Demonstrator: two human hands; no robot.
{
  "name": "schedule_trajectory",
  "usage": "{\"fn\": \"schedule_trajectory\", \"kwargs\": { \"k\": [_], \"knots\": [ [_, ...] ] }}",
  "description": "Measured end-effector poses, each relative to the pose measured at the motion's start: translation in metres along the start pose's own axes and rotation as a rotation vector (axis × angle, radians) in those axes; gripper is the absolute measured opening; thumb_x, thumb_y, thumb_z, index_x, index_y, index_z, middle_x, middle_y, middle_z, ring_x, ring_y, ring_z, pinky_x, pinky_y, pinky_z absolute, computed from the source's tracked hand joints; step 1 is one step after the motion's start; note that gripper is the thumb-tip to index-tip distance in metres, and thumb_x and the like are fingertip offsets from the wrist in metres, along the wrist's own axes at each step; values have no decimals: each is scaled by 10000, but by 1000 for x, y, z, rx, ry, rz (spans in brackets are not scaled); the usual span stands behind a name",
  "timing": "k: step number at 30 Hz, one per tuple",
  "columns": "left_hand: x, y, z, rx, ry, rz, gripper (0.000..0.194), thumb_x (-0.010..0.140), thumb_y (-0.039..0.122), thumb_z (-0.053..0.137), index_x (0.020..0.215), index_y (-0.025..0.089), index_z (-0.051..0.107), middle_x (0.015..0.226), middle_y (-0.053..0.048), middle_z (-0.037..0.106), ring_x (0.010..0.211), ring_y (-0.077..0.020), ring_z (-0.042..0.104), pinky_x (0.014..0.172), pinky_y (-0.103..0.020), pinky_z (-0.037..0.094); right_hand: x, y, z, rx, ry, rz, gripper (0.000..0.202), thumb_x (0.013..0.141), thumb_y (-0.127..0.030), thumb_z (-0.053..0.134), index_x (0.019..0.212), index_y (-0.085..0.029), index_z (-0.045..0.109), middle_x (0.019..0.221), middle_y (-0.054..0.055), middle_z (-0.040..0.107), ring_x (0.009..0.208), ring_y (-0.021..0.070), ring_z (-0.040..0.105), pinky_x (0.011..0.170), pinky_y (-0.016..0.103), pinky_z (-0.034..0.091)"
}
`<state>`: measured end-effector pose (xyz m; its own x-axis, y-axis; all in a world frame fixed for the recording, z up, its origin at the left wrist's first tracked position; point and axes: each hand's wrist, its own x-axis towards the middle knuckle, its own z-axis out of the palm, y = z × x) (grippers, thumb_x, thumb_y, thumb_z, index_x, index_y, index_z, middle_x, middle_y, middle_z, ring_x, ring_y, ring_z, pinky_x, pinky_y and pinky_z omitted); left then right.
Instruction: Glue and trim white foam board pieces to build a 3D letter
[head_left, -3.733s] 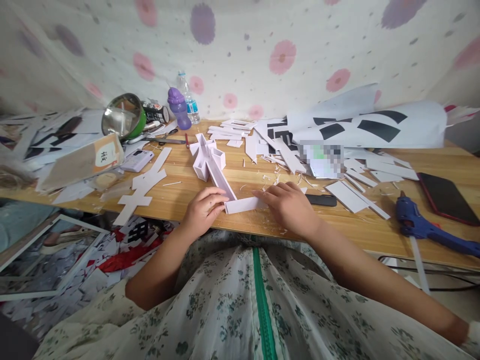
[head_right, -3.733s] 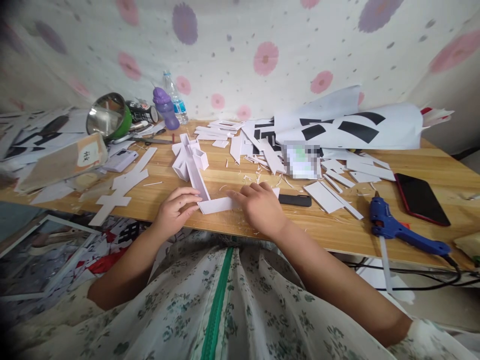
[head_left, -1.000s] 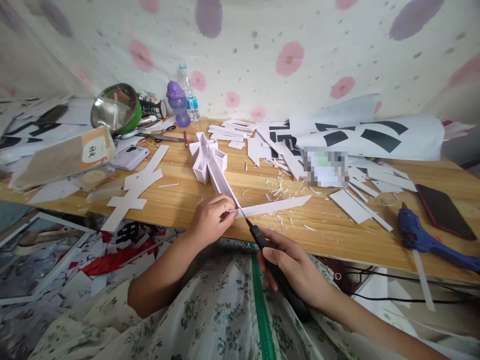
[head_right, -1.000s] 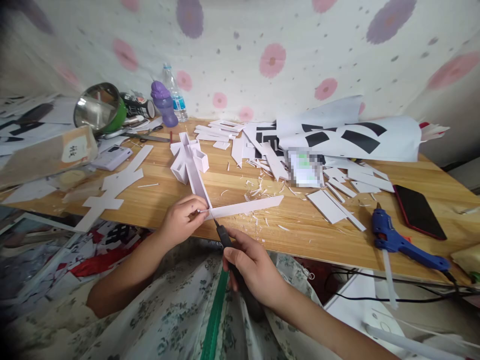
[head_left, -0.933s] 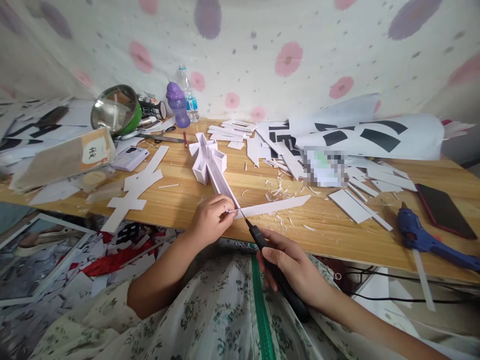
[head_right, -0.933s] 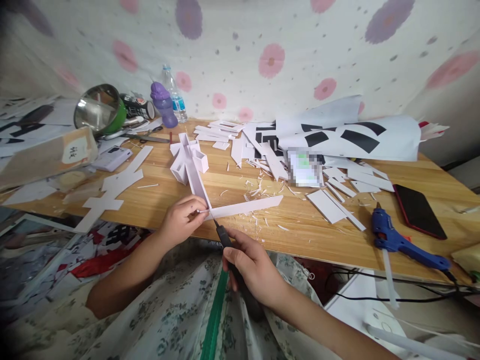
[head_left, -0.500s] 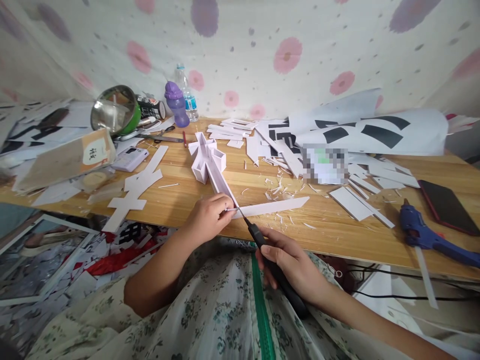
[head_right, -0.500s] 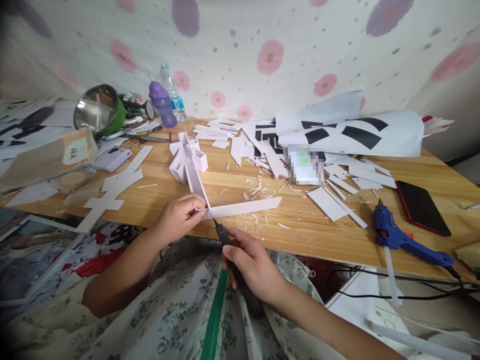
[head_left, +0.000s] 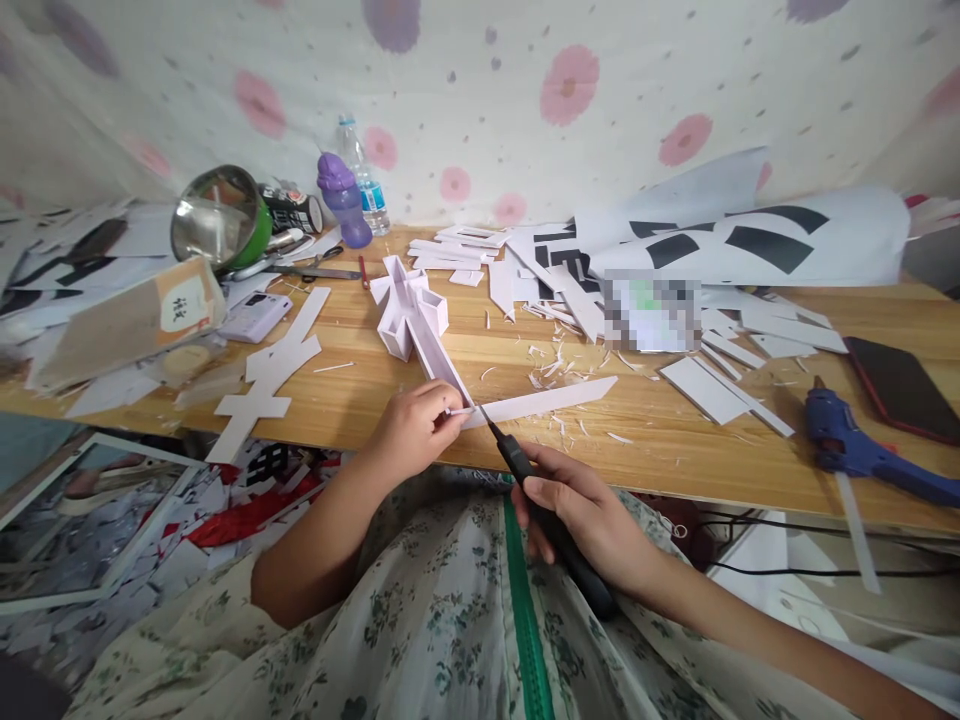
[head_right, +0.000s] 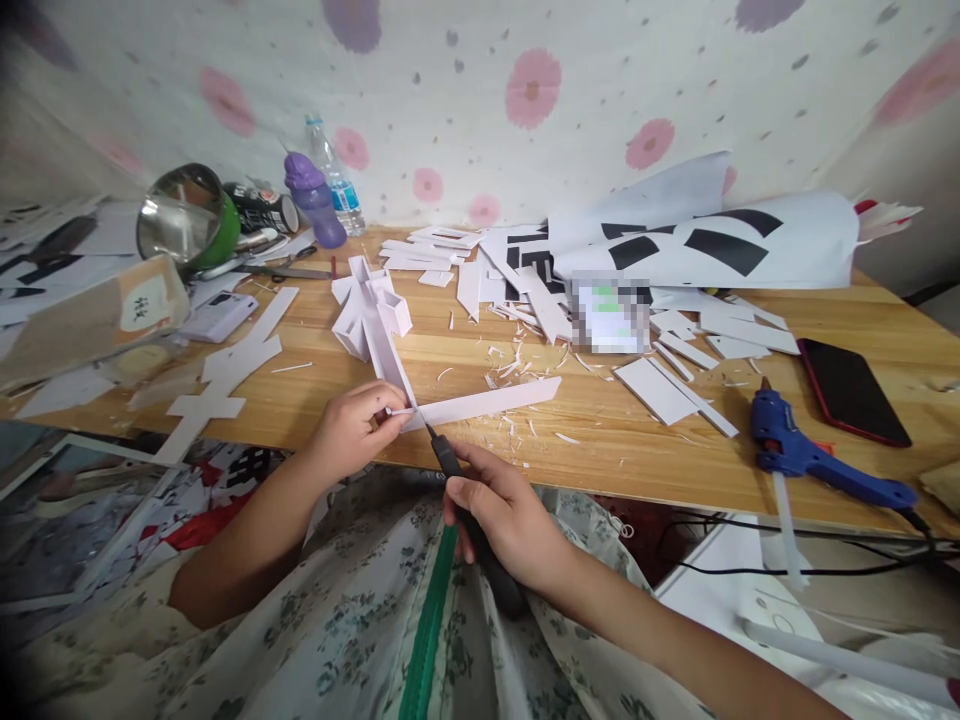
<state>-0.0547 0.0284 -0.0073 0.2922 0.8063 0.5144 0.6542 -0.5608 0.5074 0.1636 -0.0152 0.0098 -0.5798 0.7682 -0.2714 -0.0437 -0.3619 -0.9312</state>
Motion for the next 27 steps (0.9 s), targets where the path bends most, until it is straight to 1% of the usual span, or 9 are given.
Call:
{"fn": "schedule_trajectory", "kwargs": {
  "k": [5, 17, 21, 23, 25, 27],
  "knots": [
    [-1, 0, 1, 5, 2, -9, 127, 827, 157, 533, 702, 174, 543, 751, -24, 630, 638, -112, 550, 571, -221, 414, 0, 0, 1, 7, -8, 17, 537, 820, -384, 516, 1282, -128, 418, 649, -43, 554, 391, 73, 491, 408, 207, 371],
    [-1, 1, 2, -12, 18, -1, 119, 814, 132, 532, 702, 173, 541, 748, -22, 627, 640, -111, 556, 571, -216, 422, 2, 0, 2, 6, -39, 6, 483, 833, -372, 502, 1243, -123, 447, 639, -51, 541, 375, 65, 473, 407, 208, 385],
    [-1, 2, 1, -14, 17, -4, 111, 817, 135, 538, 713, 169, 552, 747, -23, 626, 640, -111, 555, 565, -216, 419, 2, 2, 2, -3, -35, 3, 489, 840, -377, 492, 1256, -124, 445, 640, -48, 543, 375, 67, 478, 403, 208, 381],
    [-1, 2, 2, -17, 25, -8, 112, 822, 139, 538, 717, 171, 559, 760, -20, 624, 633, -106, 548, 565, -217, 417, 2, 2, 2, -13, -27, 1, 521, 842, -384, 486, 1293, -132, 417, 639, -49, 542, 371, 70, 477, 402, 212, 387],
    [-1, 3, 2, -11, 41, -10, 102, 820, 143, 548, 725, 172, 570, 806, -22, 620, 628, -99, 538, 570, -220, 419, 1, 1, 2, -36, -17, -1, 567, 846, -382, 481, 1350, -154, 356, 643, -51, 544, 373, 75, 485, 403, 215, 395],
    [-2, 4, 3, 20, 71, -8, 86, 804, 147, 573, 724, 175, 585, 861, -29, 599, 671, -106, 545, 597, -229, 432, 1, 0, 2, -64, -13, -4, 598, 854, -372, 473, 1392, -182, 296, 649, -52, 546, 380, 80, 496, 407, 216, 401]
  ]
}}
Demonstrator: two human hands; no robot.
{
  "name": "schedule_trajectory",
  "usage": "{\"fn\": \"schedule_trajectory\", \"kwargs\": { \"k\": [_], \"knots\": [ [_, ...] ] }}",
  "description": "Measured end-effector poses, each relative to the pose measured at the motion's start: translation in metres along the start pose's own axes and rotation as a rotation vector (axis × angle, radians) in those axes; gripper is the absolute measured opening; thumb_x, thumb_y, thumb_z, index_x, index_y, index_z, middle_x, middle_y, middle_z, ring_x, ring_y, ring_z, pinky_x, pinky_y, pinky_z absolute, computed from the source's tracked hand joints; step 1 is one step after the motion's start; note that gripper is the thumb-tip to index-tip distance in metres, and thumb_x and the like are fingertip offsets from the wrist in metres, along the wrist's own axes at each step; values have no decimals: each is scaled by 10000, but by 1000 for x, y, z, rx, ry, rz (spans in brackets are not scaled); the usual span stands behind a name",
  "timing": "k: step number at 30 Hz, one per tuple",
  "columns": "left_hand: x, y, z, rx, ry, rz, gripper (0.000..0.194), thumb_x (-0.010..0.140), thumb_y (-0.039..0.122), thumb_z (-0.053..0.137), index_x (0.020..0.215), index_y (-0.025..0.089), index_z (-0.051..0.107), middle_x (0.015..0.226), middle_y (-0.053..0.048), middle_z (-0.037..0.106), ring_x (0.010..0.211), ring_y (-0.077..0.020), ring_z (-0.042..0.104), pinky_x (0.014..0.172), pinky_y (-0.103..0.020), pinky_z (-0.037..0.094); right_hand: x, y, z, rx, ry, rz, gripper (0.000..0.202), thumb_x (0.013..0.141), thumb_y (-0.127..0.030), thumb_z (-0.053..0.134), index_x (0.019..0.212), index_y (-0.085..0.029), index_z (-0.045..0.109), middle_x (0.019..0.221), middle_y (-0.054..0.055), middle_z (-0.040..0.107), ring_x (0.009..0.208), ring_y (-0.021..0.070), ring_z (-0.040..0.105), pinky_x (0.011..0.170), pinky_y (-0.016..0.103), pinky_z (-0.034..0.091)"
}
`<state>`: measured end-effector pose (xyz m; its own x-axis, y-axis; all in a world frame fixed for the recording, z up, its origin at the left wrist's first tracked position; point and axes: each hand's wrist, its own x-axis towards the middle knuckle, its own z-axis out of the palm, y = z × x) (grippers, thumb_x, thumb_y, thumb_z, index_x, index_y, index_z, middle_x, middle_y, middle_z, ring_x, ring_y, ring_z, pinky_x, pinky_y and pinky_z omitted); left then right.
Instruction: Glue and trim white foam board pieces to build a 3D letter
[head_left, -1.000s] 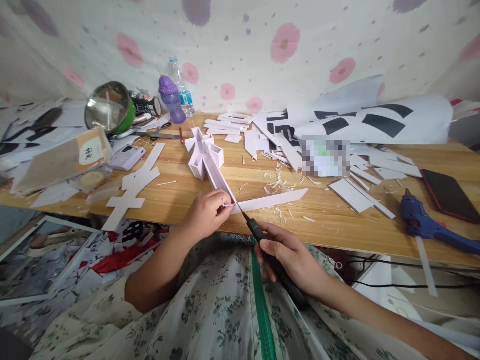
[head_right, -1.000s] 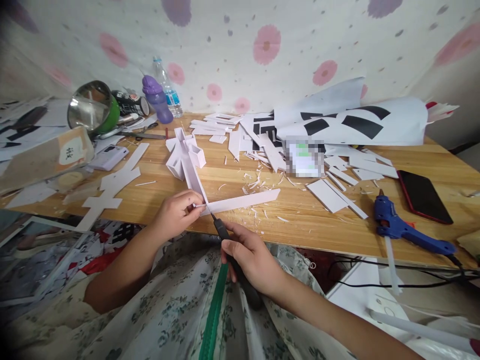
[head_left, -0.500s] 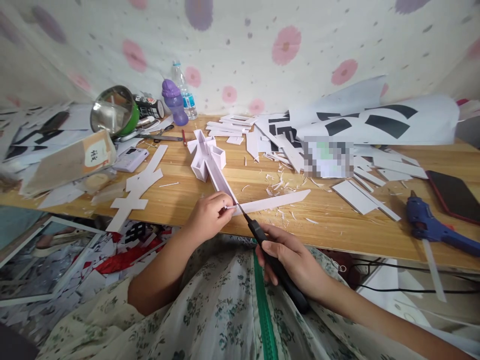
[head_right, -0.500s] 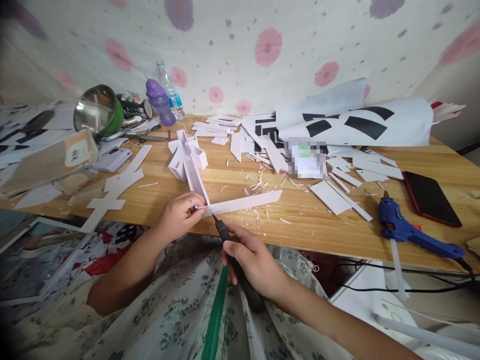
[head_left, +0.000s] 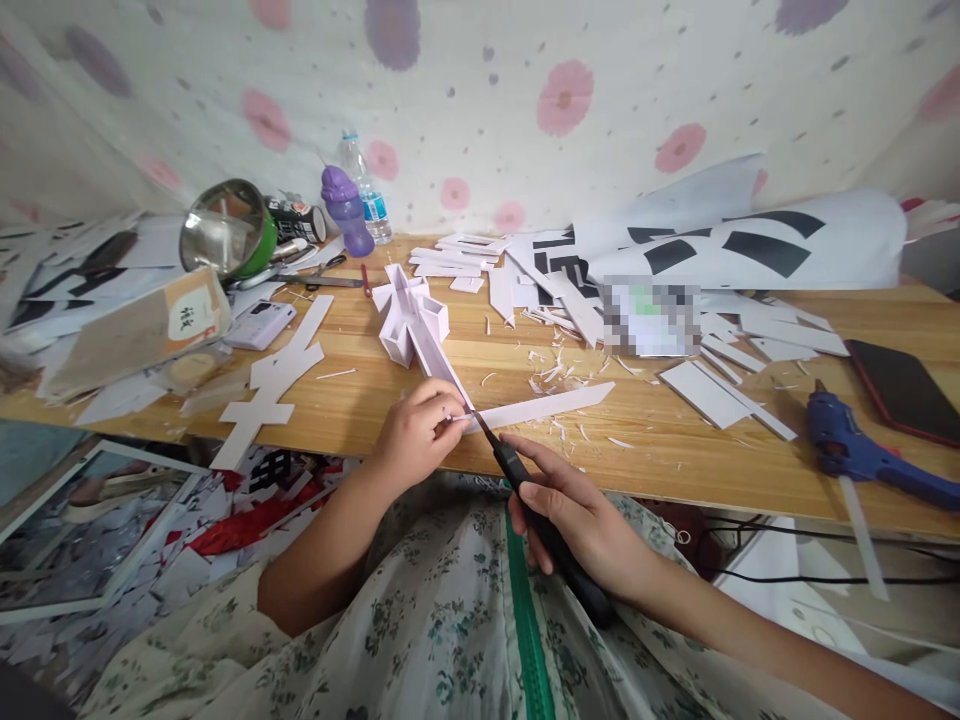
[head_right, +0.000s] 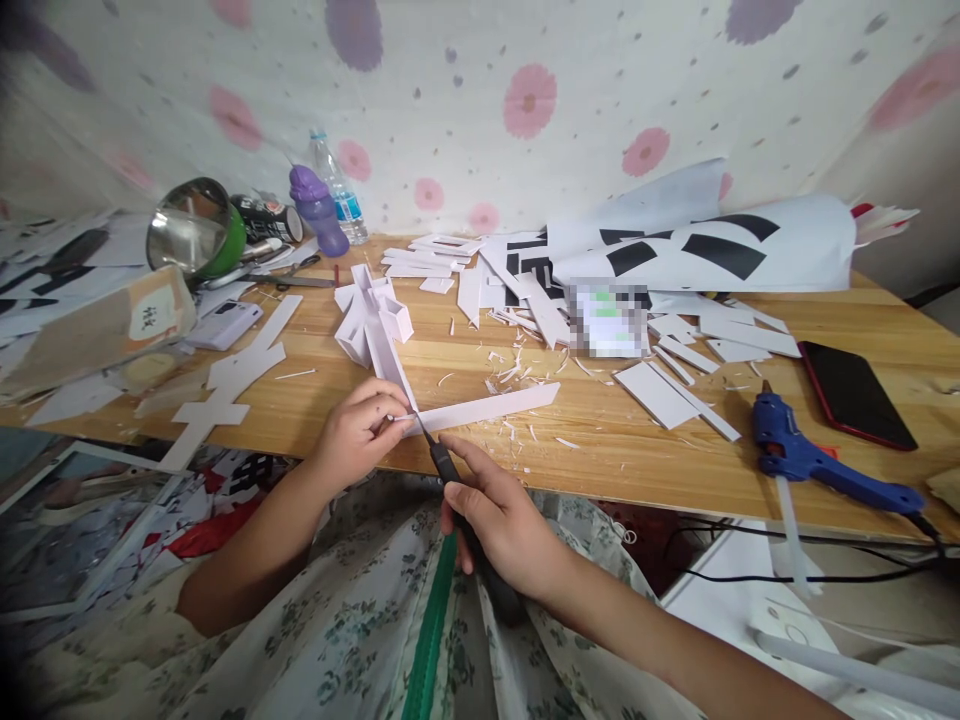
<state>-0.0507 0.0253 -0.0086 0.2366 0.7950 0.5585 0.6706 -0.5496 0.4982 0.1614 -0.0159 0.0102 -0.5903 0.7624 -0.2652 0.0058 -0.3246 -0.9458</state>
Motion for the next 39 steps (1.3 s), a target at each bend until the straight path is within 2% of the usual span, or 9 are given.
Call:
{"fn": "schedule_trajectory", "kwargs": {
  "k": [5, 10, 13, 15, 19, 25, 29, 34, 39],
  "knots": [
    [-4, 9, -1, 79, 105, 34, 82, 766, 134, 615, 696, 176, 604, 855, -34, 516, 781, -145, 550, 682, -266, 465, -7, -3, -1, -86, -25, -29, 582, 895, -361, 413, 1430, -207, 244, 692, -28, 558, 401, 84, 516, 420, 219, 423],
    [-3, 32, 4, 90, 207, 47, 100, 769, 117, 602, 691, 178, 591, 816, -26, 502, 758, -141, 540, 674, -268, 465, -25, -12, -13, -482, -39, -153, 541, 948, -327, 327, 1468, -239, 207, 888, 47, 642, 473, 99, 580, 519, 262, 509],
    [2, 45, 16, 82, 221, 55, 99, 768, 119, 598, 687, 177, 589, 815, -29, 510, 752, -140, 548, 667, -264, 464, -37, -20, -24, -769, 39, -243, 536, 943, -279, 335, 1463, -191, 247, 1129, 125, 645, 741, 168, 679, 736, 334, 543],
    [5, 51, 27, 91, 229, 48, 101, 766, 119, 593, 685, 178, 587, 823, -30, 517, 752, -140, 556, 668, -261, 463, -45, -24, -30, -916, 93, -273, 536, 933, -249, 338, 1454, -142, 270, 1238, 157, 602, 982, 218, 654, 884, 390, 499],
    [5, 62, 45, 128, 205, 26, 101, 782, 129, 575, 697, 184, 584, 837, -34, 532, 744, -141, 562, 673, -261, 461, -56, -24, -39, -1052, 142, -288, 530, 926, -215, 331, 1447, -125, 286, 1281, 162, 577, 1173, 232, 561, 957, 405, 464],
    [-3, 66, 58, 141, 135, -27, 104, 816, 173, 559, 716, 189, 585, 842, -42, 559, 759, -149, 580, 664, -259, 466, -57, -10, -51, -1244, 169, -263, 566, 902, -171, 331, 1459, -113, 249, 1111, 177, 674, 921, 237, 682, 776, 361, 542],
    [-3, 66, 61, 140, 121, -41, 97, 815, 167, 557, 725, 186, 587, 846, -45, 568, 745, -146, 585, 656, -258, 467, -55, -4, -55, -1462, 148, -322, 670, 818, -64, 329, 1472, -142, 209, 951, 135, 712, 731, 213, 684, 645, 316, 540],
    [-3, 68, 60, 158, 112, -33, 109, 809, 145, 547, 713, 188, 576, 838, -43, 581, 733, -150, 595, 648, -261, 471, -56, -8, -53, -1710, 142, -322, 737, 751, -38, 358, 1467, -123, 206, 754, 80, 692, 533, 183, 619, 490, 260, 450],
    [-4, 65, 62, 145, 98, -30, 114, 814, 113, 522, 747, 197, 558, 850, -37, 602, 736, -151, 609, 659, -266, 483, -55, -15, -50, -1838, 88, -300, 831, 665, -32, 395, 1464, -108, 182, 638, 25, 651, 438, 169, 560, 411, 264, 287]
  ]
}}
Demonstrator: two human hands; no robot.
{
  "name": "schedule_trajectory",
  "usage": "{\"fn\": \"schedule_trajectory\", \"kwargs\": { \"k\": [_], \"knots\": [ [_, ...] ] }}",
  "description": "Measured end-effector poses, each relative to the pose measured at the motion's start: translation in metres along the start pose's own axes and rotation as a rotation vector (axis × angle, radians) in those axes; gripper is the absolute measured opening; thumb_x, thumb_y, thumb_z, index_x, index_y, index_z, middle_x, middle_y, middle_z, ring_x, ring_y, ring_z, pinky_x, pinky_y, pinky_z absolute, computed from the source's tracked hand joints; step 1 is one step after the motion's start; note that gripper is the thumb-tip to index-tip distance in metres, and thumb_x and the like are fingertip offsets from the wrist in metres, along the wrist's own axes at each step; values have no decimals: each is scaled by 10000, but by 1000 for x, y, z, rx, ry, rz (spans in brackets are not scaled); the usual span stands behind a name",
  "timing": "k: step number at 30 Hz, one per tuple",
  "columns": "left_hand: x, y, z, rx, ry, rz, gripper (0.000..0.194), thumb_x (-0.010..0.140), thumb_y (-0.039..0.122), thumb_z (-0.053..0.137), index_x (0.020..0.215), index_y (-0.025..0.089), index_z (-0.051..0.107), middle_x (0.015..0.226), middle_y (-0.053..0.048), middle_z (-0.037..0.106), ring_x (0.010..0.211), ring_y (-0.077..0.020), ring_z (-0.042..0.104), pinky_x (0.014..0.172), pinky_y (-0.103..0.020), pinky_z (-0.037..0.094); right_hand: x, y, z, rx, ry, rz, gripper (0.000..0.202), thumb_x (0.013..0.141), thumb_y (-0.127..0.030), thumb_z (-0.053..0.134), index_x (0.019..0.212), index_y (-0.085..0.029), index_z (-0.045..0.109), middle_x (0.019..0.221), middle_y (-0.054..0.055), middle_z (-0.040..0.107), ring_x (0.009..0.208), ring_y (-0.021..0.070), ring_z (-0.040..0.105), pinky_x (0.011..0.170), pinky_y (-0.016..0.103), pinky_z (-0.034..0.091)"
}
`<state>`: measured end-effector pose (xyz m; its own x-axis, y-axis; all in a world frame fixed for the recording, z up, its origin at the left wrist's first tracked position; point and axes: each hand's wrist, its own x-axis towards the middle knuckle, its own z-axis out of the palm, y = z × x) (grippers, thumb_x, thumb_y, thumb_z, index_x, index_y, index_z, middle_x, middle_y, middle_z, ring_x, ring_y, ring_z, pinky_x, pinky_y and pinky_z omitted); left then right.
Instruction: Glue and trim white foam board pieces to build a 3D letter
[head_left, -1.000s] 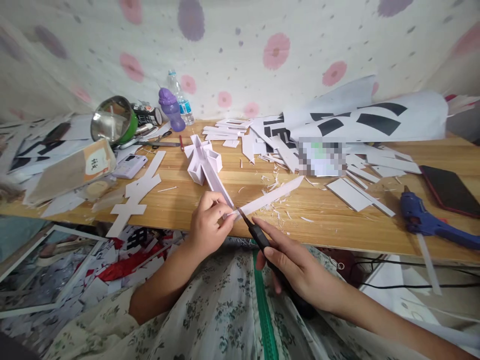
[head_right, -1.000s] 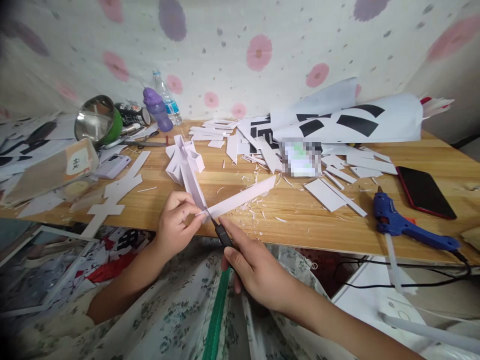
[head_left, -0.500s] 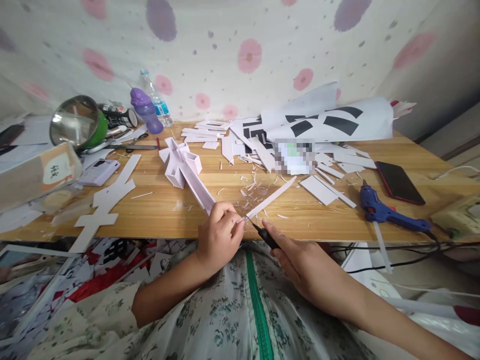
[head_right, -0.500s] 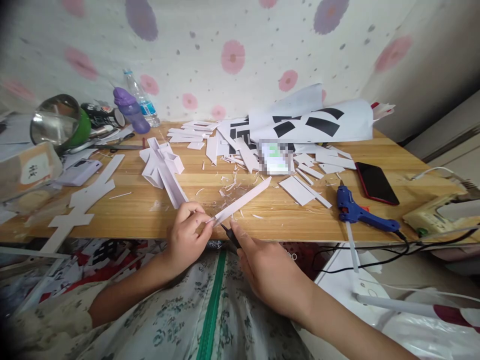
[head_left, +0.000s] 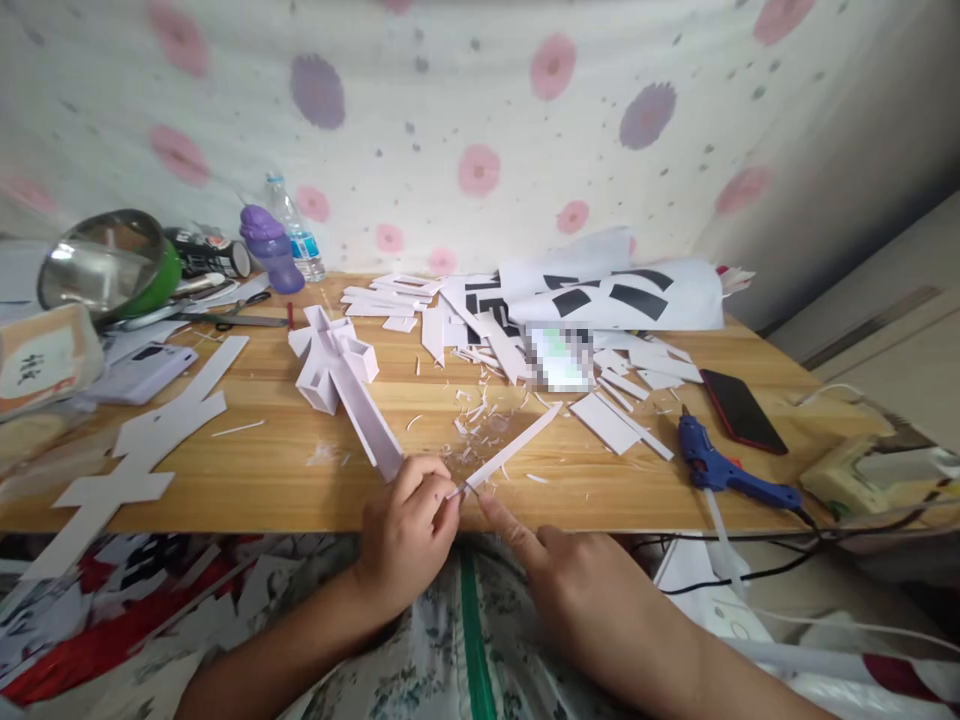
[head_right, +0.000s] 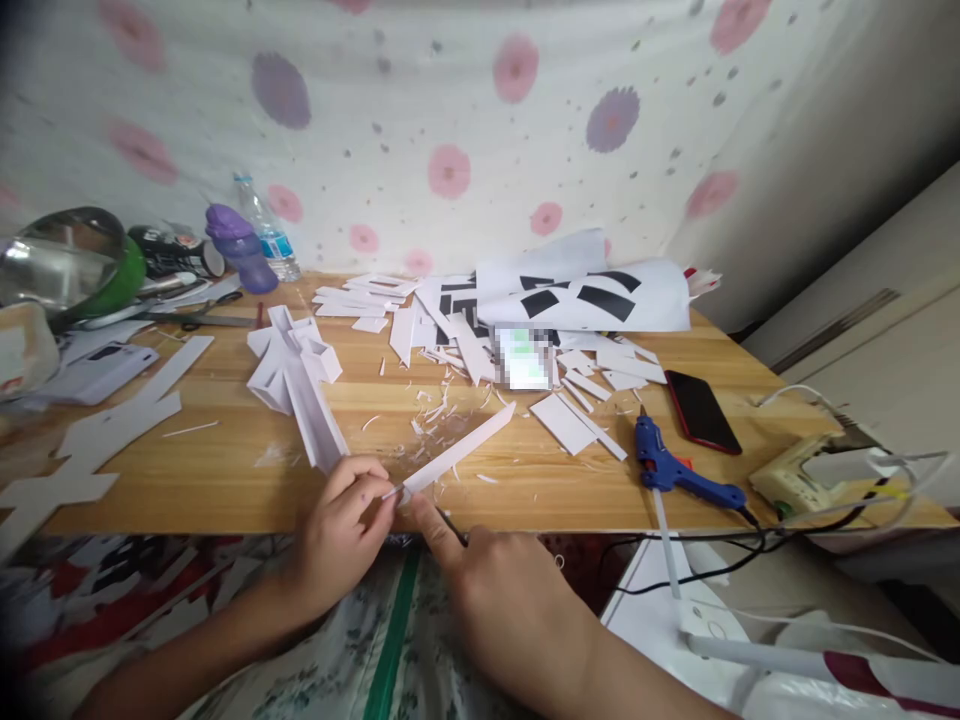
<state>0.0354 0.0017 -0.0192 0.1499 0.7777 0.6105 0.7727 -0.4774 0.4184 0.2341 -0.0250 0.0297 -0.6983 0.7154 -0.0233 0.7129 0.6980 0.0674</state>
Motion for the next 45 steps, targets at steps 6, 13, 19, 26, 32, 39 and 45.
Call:
{"fn": "schedule_trajectory", "kwargs": {
  "k": [6, 13, 19, 26, 32, 39, 45],
  "knots": [
    [-1, -3, 4, -50, 11, 23, 134, 829, 105, 499, 747, 206, 530, 818, -31, 600, 723, -151, 603, 653, -266, 493, 5, 0, -2, -61, -36, 5, 872, 627, -41, 413, 1460, -132, 172, 630, 9, 654, 432, 173, 573, 419, 312, 138],
    [-4, -7, 6, -106, 18, 25, 101, 840, 121, 515, 786, 203, 537, 832, -37, 593, 753, -155, 600, 682, -276, 496, 9, 1, 0, -42, -36, 0, 819, 649, -42, 399, 1447, -114, 233, 612, 22, 657, 410, 187, 567, 411, 317, 138],
    [-4, -9, 6, -164, 25, 48, 77, 839, 123, 533, 820, 197, 529, 837, -49, 600, 802, -166, 600, 721, -293, 507, 9, 3, 2, 5, -91, 0, 769, 720, -56, 387, 1465, -113, 206, 663, 54, 681, 474, 198, 605, 415, 280, 214],
    [-1, -10, 7, -224, 4, 64, 85, 850, 125, 509, 826, 202, 536, 809, -48, 633, 810, -170, 618, 727, -311, 525, 14, 5, 5, 113, -228, 34, 764, 771, -71, 381, 1487, -144, 127, 698, 77, 696, 531, 217, 633, 447, 257, 321],
    [-2, -12, 9, -205, 9, 73, 89, 843, 123, 517, 804, 202, 527, 817, -46, 647, 803, -163, 629, 726, -300, 523, 15, 5, 9, 146, -240, 50, 730, 793, -80, 371, 1485, -136, 146, 680, 83, 691, 534, 204, 628, 470, 249, 349],
    [-1, -11, 8, -180, 13, 70, 102, 834, 104, 529, 791, 195, 514, 803, -41, 644, 781, -150, 628, 710, -274, 512, 19, 6, 11, 213, -264, 79, 683, 820, -85, 350, 1480, -139, 182, 705, 104, 702, 567, 235, 645, 500, 283, 394],
    [-4, -11, 5, -170, 61, 35, 117, 835, 99, 521, 774, 198, 508, 800, -30, 646, 773, -136, 632, 705, -254, 513, 22, 19, 5, 311, -264, 100, 629, 850, -129, 388, 1464, -171, 259, 774, 112, 713, 623, 233, 645, 537, 280, 392]
  ]
}}
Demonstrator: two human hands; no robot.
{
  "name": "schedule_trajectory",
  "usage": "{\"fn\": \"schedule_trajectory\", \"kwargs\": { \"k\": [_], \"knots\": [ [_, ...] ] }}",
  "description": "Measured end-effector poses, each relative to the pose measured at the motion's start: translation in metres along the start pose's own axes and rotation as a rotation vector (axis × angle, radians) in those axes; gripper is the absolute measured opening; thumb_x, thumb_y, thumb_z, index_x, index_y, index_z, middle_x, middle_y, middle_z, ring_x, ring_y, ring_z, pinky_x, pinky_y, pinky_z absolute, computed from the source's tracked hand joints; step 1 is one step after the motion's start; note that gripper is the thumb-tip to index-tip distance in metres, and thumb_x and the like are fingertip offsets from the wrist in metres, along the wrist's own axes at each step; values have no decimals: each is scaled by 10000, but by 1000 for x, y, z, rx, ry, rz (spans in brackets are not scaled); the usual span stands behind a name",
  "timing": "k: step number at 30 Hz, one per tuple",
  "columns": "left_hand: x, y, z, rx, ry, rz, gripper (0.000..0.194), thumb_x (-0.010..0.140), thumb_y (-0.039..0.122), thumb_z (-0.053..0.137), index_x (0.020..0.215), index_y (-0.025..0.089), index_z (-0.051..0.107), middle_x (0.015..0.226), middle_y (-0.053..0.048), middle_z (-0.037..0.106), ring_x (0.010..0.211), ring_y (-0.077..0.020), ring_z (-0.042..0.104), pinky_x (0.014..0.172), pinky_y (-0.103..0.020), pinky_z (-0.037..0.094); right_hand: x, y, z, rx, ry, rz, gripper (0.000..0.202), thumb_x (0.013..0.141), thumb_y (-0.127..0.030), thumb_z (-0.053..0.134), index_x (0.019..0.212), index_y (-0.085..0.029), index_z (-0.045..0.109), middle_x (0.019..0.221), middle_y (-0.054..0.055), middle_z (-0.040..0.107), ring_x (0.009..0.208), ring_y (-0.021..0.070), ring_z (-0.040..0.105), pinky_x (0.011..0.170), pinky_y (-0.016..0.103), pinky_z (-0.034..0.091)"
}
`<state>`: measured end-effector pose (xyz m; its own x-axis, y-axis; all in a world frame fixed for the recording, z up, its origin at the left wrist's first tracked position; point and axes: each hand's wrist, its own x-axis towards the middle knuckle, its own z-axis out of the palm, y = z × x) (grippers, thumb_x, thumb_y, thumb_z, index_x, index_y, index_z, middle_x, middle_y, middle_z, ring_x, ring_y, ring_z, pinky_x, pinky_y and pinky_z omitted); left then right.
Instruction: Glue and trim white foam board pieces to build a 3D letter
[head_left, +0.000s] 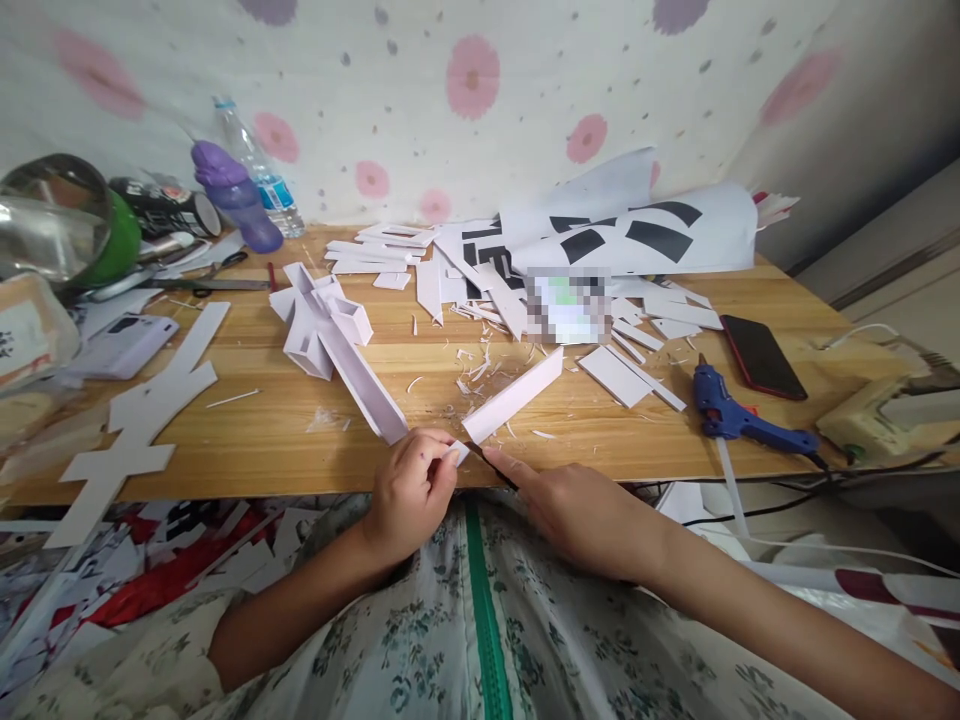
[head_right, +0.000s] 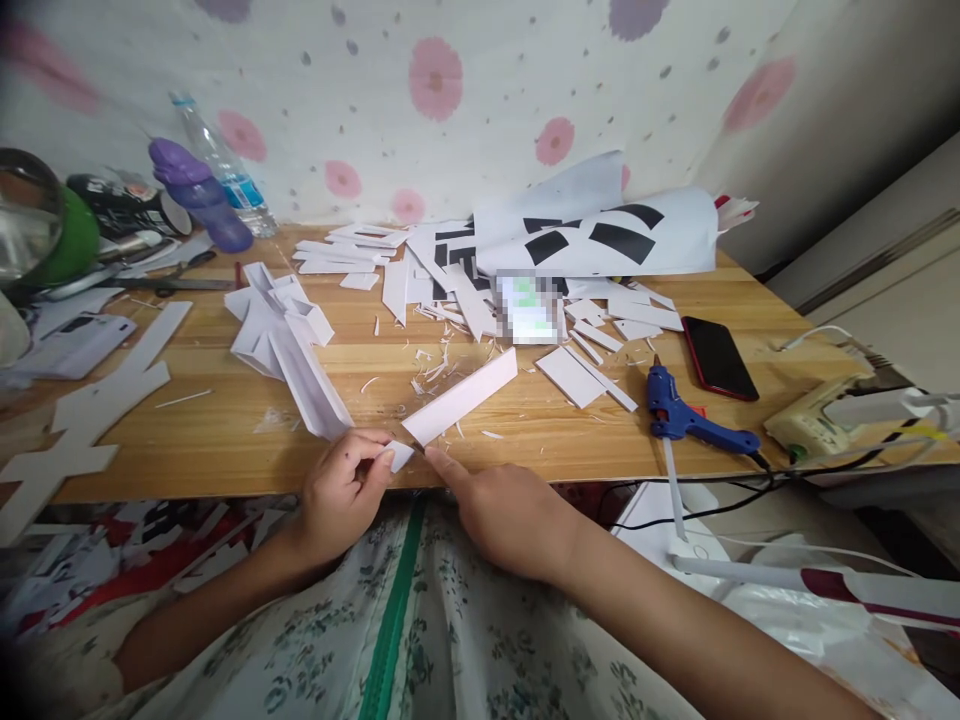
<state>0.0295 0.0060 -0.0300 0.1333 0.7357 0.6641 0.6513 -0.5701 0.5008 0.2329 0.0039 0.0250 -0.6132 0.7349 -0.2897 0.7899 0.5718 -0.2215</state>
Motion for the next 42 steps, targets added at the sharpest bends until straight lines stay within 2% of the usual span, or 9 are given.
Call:
{"fn": "schedule_trajectory", "kwargs": {
  "k": [7, 12, 15, 18, 20, 23, 26, 33, 42],
  "knots": [
    [-12, 0, -7, -114, 45, -112, 67, 868, 132, 477, 851, 190, 506, 865, -46, 670, 740, -120, 666, 670, -217, 528, 35, 18, -25, -20, 61, 28, 530, 928, -297, 369, 1450, -300, 282, 902, 81, 715, 734, 239, 650, 603, 289, 383],
    [-9, 3, -11, -81, -12, -141, 62, 879, 173, 465, 839, 189, 509, 683, 6, 631, 578, -106, 636, 554, -182, 500, 82, 25, -33, -4, 218, 22, 542, 936, -340, 379, 1459, -322, 240, 1083, 88, 656, 862, 236, 634, 687, 300, 425],
    [-3, 4, -8, -89, -52, -128, 86, 872, 190, 466, 796, 197, 505, 627, 17, 597, 549, -117, 619, 507, -188, 481, 94, 28, -34, 32, 284, 20, 584, 911, -331, 454, 1457, -318, 246, 1104, 80, 636, 856, 222, 633, 701, 300, 449],
    [3, 5, -1, -221, -113, -156, 104, 873, 190, 454, 779, 208, 493, 619, 29, 585, 546, -116, 624, 515, -191, 493, 89, 46, -33, 44, 442, -55, 534, 870, -304, 529, 1387, -265, 401, 1154, 73, 633, 975, 225, 608, 786, 312, 470],
    [6, 6, 4, -371, -178, -228, 110, 880, 187, 439, 783, 213, 483, 622, 38, 579, 542, -110, 634, 516, -184, 504, 78, 69, -30, 56, 650, -50, 353, 872, -272, 512, 1218, -230, 567, 1149, 54, 648, 1024, 205, 591, 854, 309, 466],
    [12, 8, 11, -568, -250, -374, 116, 879, 226, 453, 767, 214, 482, 621, 43, 559, 519, -112, 639, 482, -183, 508, 61, 113, -26, 47, 818, 152, 270, 880, -175, 405, 1033, -143, 626, 991, 116, 686, 924, 237, 616, 794, 365, 484],
    [17, 9, 18, -741, -311, -560, 160, 880, 323, 466, 764, 214, 474, 656, 30, 570, 540, -139, 655, 494, -225, 532, 49, 143, -22, 18, 903, 294, 247, 843, -141, 406, 979, -147, 611, 904, 119, 686, 888, 262, 620, 742, 379, 482],
    [26, 7, 22, -889, -344, -824, 220, 799, 380, 588, 835, 205, 459, 701, 4, 651, 603, -149, 666, 600, -262, 554, 51, 146, -16, -30, 887, 328, 213, 806, -113, 424, 936, -184, 577, 919, 78, 693, 914, 246, 604, 773, 348, 469],
    [22, 4, 18, -845, -406, -818, 208, 825, 374, 560, 913, 195, 502, 751, -8, 664, 672, -154, 673, 645, -249, 534, 54, 144, -15, -84, 820, 342, 195, 798, -87, 420, 882, -184, 567, 858, 71, 695, 902, 246, 587, 791, 339, 451]
  ]
}}
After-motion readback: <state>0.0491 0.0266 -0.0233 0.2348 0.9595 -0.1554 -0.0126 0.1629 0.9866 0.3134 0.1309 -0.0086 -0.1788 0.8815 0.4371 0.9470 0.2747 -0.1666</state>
